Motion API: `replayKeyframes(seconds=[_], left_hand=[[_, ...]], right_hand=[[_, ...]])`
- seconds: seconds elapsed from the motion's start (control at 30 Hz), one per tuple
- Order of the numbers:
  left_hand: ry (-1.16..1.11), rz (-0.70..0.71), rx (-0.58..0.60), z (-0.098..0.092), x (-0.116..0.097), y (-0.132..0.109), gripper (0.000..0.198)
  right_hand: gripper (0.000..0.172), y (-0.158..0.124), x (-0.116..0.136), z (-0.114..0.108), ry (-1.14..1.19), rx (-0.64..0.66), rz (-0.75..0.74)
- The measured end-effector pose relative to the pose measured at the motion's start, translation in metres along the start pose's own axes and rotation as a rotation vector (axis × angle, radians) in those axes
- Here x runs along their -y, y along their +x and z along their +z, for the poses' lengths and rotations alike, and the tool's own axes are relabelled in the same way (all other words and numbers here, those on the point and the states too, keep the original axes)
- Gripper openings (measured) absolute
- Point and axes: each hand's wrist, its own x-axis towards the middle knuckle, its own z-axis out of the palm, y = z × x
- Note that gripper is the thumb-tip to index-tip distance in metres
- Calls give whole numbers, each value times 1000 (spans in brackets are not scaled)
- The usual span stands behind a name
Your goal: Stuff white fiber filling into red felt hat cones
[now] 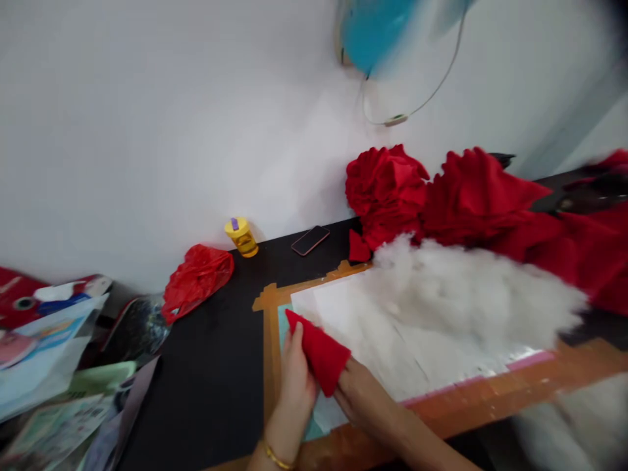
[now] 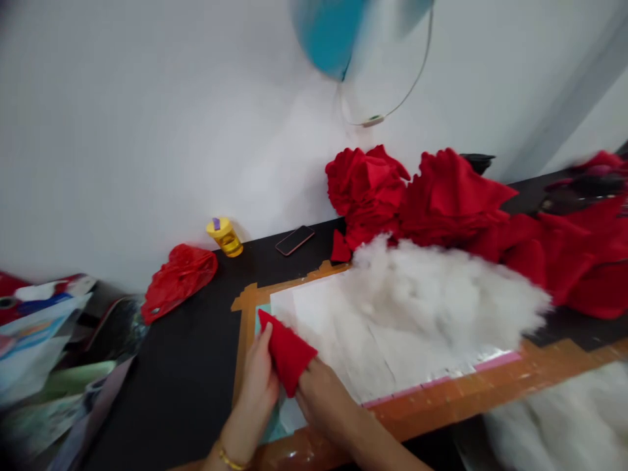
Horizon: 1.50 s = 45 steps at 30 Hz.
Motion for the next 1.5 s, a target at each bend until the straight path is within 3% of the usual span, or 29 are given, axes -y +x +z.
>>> replayKeyframes(seconds=[0.1,0.17,0.2,0.27,0.3,0.4,0.47,0.53,0.6,0.73,0.83,0.93,1.07,1.17,1.23,1.3,1.37,1.43,1.5], left_hand=[[243,244,52,-11,-22,18,42],[372,428,-25,-12,-32,23,54],[419,502,-43,-10,-33,22,57],[504,576,47,3,-27,13,55],[541,577,151,13,-21,7,52],[663,545,547,47,6,-6,45],[751,591,735,69,22,-3,61],[873,647,821,87,36,10,78],[983,678,859,102,46,26,81],[1071,683,861,119,58,47,39],[1096,702,750,113,45,53,30],[1127,734,599,92,11,60,33],[1186,742,474,59,-33,67,35],[1217,743,540,46,-42,60,42],[1222,743,657,43,-37,50,49],[1216,732,812,42,-29,40,53],[1210,699,936,40,-20,33,51],[1190,661,942,37,-13,29,49],[1160,655,862,35,-8,30,56]], right_hand=[[52,-18,-16,-47,-245,-81,8],[53,-24,-43,-82,-444,-199,124],[62,-23,-60,-97,-510,-208,214],[75,-15,-93,-119,-599,-174,391],[70,-9,-107,-125,-609,-140,450],[39,5,-127,-133,-579,-83,462],[36,6,-126,-133,-547,-104,381],[37,-1,-120,-133,-477,-124,240],[38,-11,-116,-133,-377,-123,124],[39,-26,-124,-131,-246,-218,232],[44,-31,-140,-137,-287,-307,347],[38,-34,-150,-147,-350,-320,400],[31,-26,-135,-149,-351,-275,409],[30,-4,-109,-137,-370,-248,341],[37,17,-98,-124,-317,-238,237],[48,37,-97,-111,-257,-188,175],[45,50,-105,-100,-251,-92,184],[28,53,-114,-91,-270,-13,215],[24,48,-120,-86,-275,-7,238]])
